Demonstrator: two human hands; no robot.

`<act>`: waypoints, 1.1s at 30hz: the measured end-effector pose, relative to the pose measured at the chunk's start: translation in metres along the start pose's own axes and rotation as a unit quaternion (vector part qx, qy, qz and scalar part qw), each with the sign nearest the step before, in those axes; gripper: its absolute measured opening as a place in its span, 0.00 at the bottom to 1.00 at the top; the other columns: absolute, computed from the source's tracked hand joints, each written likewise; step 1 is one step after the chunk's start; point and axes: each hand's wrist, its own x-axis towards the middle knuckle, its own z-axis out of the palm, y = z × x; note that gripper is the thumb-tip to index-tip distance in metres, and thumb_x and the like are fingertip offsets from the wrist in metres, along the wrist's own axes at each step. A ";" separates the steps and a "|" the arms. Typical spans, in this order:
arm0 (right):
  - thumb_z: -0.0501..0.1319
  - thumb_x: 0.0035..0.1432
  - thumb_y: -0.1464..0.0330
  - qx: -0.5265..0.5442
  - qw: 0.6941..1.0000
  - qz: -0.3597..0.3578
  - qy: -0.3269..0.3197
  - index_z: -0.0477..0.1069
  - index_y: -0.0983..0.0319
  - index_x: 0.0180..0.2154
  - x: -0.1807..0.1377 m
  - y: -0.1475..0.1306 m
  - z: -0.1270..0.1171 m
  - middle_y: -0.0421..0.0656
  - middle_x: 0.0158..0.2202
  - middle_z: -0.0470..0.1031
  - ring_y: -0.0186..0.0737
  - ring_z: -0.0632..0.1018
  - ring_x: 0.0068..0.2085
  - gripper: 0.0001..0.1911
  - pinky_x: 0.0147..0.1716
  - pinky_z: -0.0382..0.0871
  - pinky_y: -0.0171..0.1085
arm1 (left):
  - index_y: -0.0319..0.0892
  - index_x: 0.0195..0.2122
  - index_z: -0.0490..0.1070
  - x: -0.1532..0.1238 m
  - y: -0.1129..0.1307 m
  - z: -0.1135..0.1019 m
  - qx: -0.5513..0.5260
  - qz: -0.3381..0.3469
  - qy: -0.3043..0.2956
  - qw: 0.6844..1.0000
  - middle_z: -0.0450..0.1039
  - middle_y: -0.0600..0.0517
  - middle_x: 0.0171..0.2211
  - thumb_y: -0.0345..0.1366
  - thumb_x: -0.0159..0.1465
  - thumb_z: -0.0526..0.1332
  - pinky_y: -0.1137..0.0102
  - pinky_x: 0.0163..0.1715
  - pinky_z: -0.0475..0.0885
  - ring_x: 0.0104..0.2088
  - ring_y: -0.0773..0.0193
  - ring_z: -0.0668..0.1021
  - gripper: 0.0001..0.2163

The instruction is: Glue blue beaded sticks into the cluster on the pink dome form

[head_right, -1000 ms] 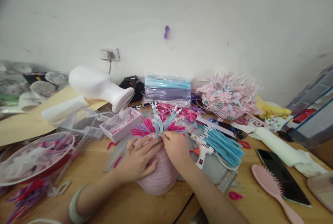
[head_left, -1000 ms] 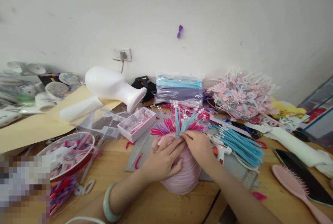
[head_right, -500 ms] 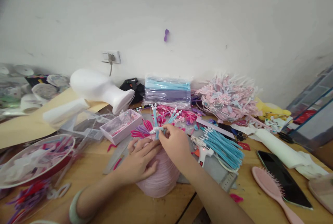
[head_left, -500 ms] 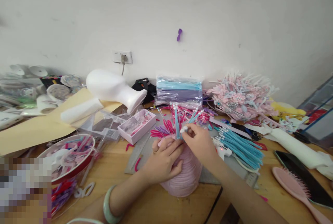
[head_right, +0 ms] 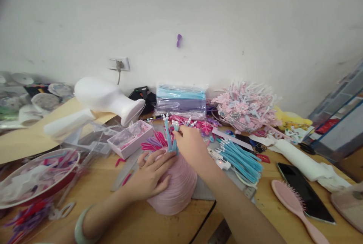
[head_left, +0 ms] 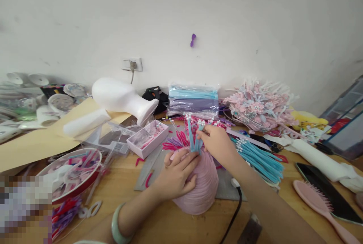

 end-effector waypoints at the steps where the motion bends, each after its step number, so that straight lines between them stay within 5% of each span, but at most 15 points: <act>1: 0.53 0.56 0.66 -0.001 1.000 0.001 -0.002 0.65 0.61 0.21 0.001 0.000 0.001 0.41 0.21 0.73 0.30 0.67 0.18 0.13 0.20 0.54 0.32 | 0.46 0.53 0.64 0.000 0.000 0.000 0.001 0.001 0.000 1.000 0.68 0.51 0.52 0.39 0.61 0.48 0.61 0.49 0.52 0.50 0.56 0.66 0.19; 13: 0.52 0.57 0.66 0.071 0.997 -0.016 0.014 0.67 0.62 0.33 0.007 -0.014 -0.013 0.38 0.20 0.73 0.31 0.69 0.17 0.08 0.19 0.59 0.31 | 0.46 0.53 0.64 0.001 0.000 0.001 -0.002 0.004 0.016 1.000 0.68 0.53 0.52 0.39 0.61 0.48 0.61 0.48 0.51 0.50 0.57 0.66 0.19; 21: 0.55 0.55 0.67 0.110 0.994 0.026 0.002 0.67 0.64 0.45 0.014 -0.022 -0.039 0.36 0.17 0.70 0.29 0.65 0.11 0.15 0.12 0.58 0.30 | 0.45 0.52 0.64 0.000 0.001 0.001 0.010 0.012 0.039 0.999 0.68 0.53 0.52 0.38 0.61 0.48 0.62 0.48 0.49 0.48 0.58 0.67 0.18; 26: 0.53 0.56 0.60 0.152 0.985 -0.026 0.082 0.70 0.62 0.35 -0.010 -0.010 -0.047 0.34 0.16 0.67 0.27 0.63 0.12 0.13 0.14 0.57 0.29 | 0.45 0.52 0.64 0.001 0.001 -0.001 0.006 0.012 0.037 0.999 0.67 0.54 0.53 0.38 0.61 0.48 0.62 0.48 0.49 0.49 0.58 0.66 0.19; 29: 0.52 0.57 0.59 0.096 0.993 -0.055 0.050 0.67 0.62 0.22 -0.028 0.000 -0.044 0.35 0.14 0.64 0.27 0.63 0.14 0.18 0.16 0.56 0.30 | 0.46 0.53 0.64 0.001 0.001 -0.001 0.000 0.007 0.027 1.000 0.67 0.53 0.53 0.38 0.61 0.48 0.61 0.49 0.49 0.49 0.57 0.66 0.19; 33: 0.53 0.56 0.62 0.014 0.994 -0.075 0.083 0.71 0.62 0.25 -0.029 0.006 -0.049 0.37 0.19 0.70 0.32 0.69 0.21 0.14 0.22 0.59 0.31 | 0.45 0.53 0.64 0.000 0.001 0.000 -0.008 0.002 0.021 1.000 0.68 0.53 0.52 0.38 0.60 0.49 0.61 0.50 0.49 0.49 0.57 0.66 0.19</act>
